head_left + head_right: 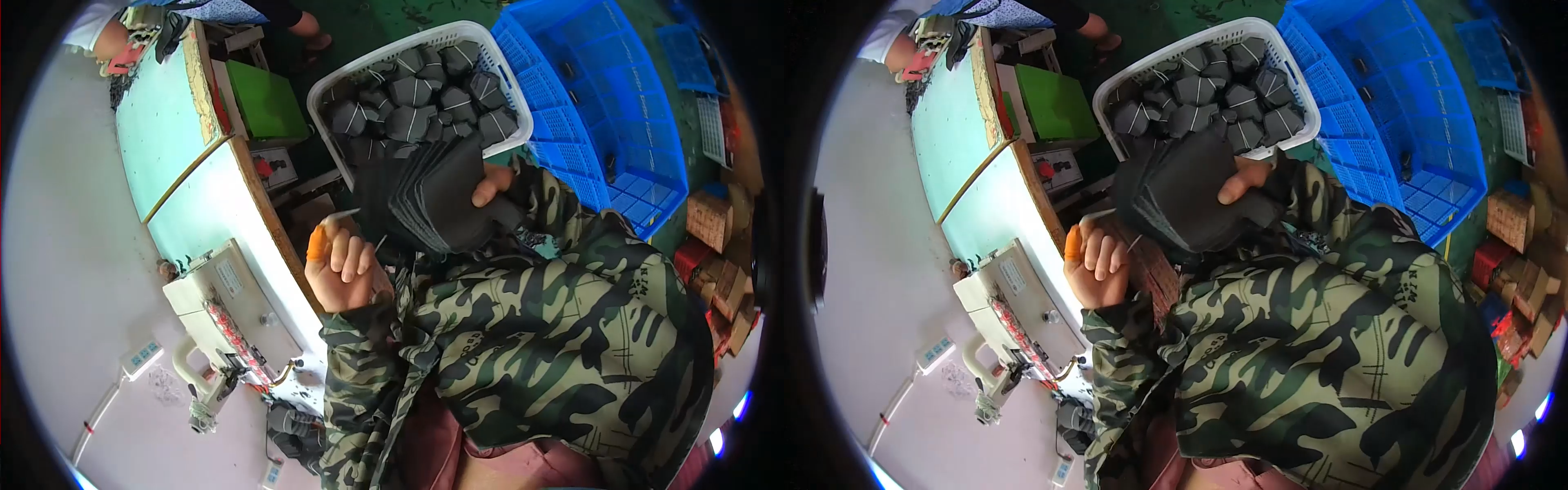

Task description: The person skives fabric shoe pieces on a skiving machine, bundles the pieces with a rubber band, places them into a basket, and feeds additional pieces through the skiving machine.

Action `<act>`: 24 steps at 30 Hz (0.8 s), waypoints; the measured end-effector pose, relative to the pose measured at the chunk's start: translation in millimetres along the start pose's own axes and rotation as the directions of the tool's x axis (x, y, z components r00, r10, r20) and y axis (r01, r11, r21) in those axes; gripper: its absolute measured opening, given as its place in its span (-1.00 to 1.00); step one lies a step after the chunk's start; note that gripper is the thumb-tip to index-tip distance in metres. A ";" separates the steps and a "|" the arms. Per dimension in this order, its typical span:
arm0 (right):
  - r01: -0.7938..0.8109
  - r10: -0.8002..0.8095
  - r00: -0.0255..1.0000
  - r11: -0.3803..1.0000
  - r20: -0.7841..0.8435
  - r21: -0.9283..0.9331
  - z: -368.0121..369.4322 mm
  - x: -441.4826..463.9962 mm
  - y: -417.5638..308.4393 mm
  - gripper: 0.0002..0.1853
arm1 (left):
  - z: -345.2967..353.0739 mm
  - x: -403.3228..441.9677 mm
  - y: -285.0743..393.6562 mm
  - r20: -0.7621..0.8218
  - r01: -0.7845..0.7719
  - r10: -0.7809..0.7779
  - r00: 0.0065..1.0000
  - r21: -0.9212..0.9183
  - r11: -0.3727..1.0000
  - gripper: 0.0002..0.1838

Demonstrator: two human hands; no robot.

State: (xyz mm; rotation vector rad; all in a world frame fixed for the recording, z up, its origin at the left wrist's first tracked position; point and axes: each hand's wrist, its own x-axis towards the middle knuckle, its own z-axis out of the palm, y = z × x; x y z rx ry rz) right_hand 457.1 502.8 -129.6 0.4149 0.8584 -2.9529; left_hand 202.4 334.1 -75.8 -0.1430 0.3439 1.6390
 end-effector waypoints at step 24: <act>0.031 -0.055 0.916 0.997 -0.398 -0.067 -82.2 -67.5 35.2 -0.58 | -38.2 95.8 -66.0 -0.460 0.597 -0.387 0.799 0.678 0.428 -0.24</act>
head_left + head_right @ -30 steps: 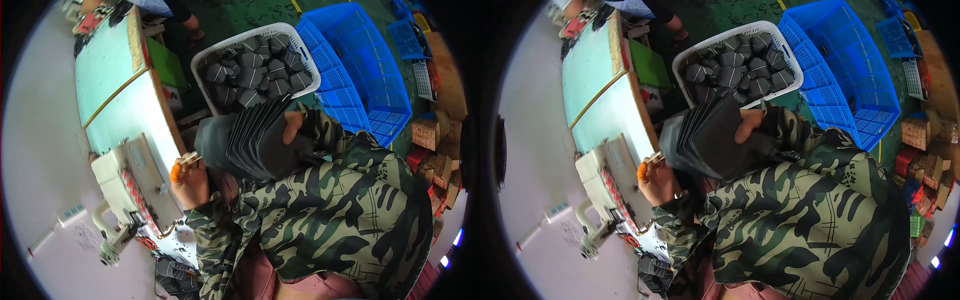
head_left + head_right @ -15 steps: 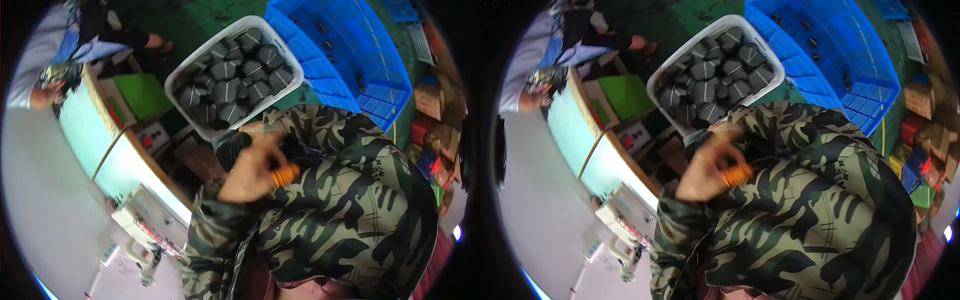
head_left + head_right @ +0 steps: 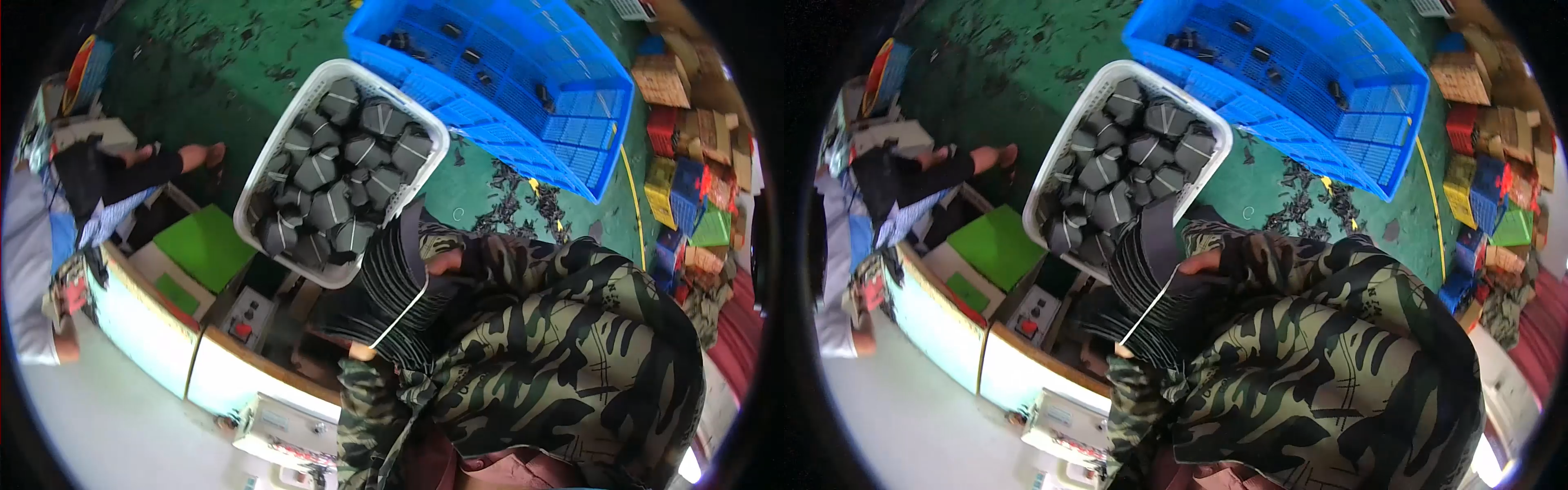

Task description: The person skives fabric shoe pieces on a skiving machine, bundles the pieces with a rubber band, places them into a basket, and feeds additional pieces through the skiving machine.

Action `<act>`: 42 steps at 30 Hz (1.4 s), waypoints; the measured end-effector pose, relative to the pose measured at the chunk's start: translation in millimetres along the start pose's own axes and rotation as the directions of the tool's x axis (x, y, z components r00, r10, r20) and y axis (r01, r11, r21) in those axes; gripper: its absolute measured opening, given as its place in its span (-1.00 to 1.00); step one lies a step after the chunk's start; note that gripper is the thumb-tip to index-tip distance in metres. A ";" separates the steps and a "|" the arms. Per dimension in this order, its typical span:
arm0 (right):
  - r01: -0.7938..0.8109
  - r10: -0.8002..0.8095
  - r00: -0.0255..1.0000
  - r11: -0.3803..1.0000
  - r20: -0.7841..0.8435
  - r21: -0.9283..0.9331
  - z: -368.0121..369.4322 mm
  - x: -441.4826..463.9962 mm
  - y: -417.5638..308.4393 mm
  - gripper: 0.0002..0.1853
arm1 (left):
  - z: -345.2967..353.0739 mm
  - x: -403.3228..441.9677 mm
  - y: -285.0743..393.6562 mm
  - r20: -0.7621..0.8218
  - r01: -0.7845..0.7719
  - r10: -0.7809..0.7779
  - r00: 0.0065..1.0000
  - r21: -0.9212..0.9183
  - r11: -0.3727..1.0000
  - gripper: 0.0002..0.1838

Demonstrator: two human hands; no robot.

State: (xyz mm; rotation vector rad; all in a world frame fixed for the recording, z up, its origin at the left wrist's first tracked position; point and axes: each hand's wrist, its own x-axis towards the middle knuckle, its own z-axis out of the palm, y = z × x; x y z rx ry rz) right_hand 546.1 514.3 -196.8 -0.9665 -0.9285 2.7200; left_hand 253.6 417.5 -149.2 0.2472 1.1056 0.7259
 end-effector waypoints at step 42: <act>0.120 -0.090 0.977 0.981 -0.194 0.151 -263.1 104.9 -42.1 -0.16 | 52.6 312.5 130.5 -0.358 0.063 0.054 0.932 0.306 0.950 -0.45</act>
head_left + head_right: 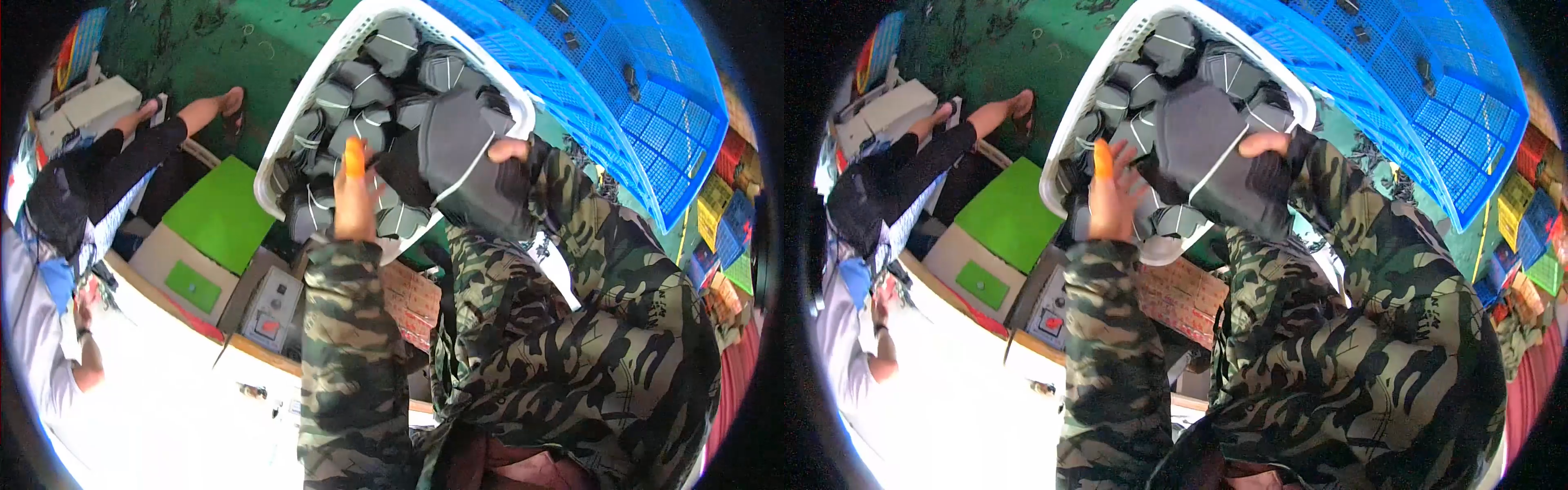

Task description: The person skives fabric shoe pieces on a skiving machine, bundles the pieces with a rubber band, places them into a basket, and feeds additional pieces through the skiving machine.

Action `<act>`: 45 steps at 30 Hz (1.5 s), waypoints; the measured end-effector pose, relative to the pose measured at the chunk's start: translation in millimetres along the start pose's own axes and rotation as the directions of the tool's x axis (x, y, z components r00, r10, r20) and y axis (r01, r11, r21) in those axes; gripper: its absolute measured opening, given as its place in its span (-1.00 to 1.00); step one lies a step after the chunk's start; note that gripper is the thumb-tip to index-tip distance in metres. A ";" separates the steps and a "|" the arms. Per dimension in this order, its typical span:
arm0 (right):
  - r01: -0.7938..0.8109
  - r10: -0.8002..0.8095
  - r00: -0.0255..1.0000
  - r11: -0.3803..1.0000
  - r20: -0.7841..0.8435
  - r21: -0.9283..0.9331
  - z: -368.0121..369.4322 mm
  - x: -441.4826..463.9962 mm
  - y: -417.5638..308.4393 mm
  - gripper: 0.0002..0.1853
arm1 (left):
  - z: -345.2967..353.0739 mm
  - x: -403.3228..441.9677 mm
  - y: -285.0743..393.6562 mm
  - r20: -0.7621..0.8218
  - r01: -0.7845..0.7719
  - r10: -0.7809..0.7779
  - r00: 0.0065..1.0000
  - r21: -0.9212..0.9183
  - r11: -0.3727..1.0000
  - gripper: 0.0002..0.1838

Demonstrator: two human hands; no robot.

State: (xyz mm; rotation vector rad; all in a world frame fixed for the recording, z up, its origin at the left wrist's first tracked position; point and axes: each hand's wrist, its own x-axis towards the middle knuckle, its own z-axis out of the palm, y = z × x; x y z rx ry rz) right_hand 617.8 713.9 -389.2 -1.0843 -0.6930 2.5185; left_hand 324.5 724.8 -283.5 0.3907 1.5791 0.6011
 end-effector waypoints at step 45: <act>0.215 -0.577 0.655 0.761 -0.488 -0.612 -78.6 52.2 -12.1 -0.32 | -63.6 -107.0 -145.9 0.055 0.056 -0.048 0.997 -0.149 0.987 -0.59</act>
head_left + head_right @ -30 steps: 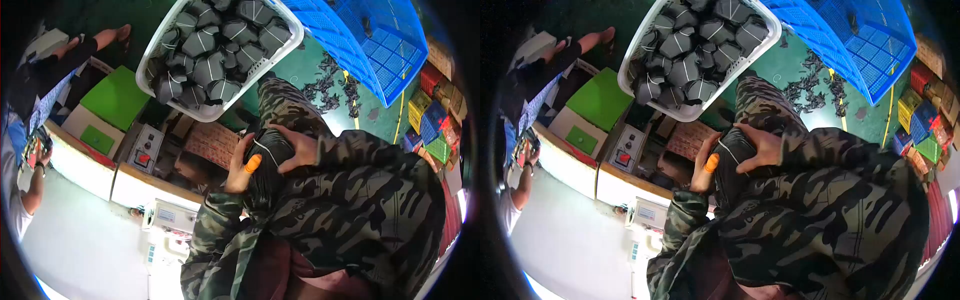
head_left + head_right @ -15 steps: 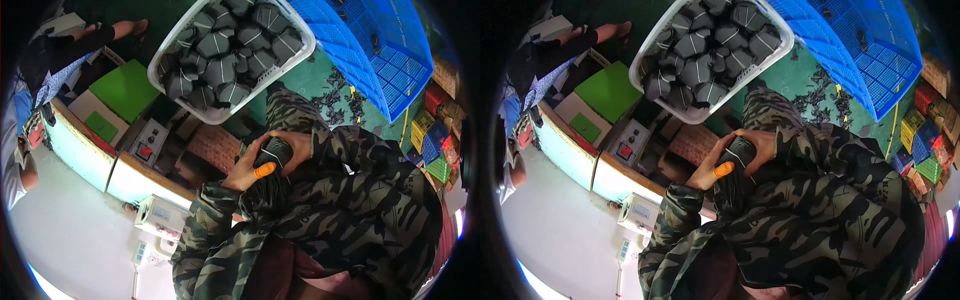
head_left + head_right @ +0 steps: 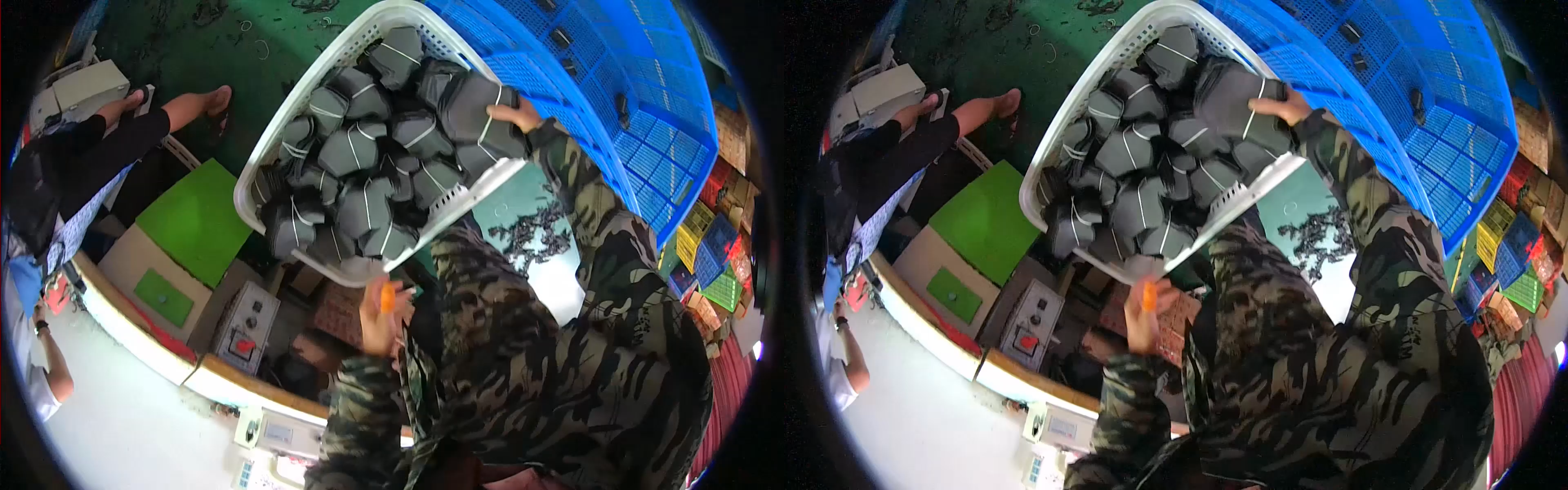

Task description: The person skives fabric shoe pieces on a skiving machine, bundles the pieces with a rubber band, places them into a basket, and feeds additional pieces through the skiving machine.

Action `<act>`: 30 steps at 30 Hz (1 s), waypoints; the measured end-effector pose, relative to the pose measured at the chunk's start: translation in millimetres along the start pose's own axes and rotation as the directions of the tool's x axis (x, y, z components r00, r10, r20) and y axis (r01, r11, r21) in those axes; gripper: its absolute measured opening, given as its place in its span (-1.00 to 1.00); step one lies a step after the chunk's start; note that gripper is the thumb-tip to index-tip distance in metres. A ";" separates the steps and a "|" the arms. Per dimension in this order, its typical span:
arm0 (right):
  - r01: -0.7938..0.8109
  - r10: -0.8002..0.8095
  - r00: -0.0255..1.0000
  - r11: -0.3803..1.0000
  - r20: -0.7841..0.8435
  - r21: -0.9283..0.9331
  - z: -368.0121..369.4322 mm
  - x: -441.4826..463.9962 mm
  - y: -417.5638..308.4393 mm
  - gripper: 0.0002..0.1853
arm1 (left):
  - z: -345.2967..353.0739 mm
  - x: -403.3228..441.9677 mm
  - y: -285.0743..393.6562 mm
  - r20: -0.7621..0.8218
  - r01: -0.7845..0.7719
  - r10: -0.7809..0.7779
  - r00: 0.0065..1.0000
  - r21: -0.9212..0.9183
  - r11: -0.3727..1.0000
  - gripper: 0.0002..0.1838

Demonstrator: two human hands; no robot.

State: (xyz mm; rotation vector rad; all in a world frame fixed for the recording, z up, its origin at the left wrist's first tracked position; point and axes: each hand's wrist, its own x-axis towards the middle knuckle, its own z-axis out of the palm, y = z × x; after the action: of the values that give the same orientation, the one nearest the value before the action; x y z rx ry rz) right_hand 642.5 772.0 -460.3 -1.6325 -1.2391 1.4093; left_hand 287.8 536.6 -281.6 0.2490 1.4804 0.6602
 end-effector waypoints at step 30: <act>0.410 -0.014 0.878 0.535 0.478 -0.738 139.8 -38.2 -62.6 -0.68 | -56.7 -138.9 -212.0 -0.128 0.112 -0.174 0.976 -0.391 0.914 -0.70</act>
State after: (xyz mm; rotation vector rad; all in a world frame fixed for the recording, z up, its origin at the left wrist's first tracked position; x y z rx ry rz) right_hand 492.5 743.3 -420.2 -1.6386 -2.5852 1.0661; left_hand 293.2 277.0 -286.0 -0.2187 1.4711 0.8484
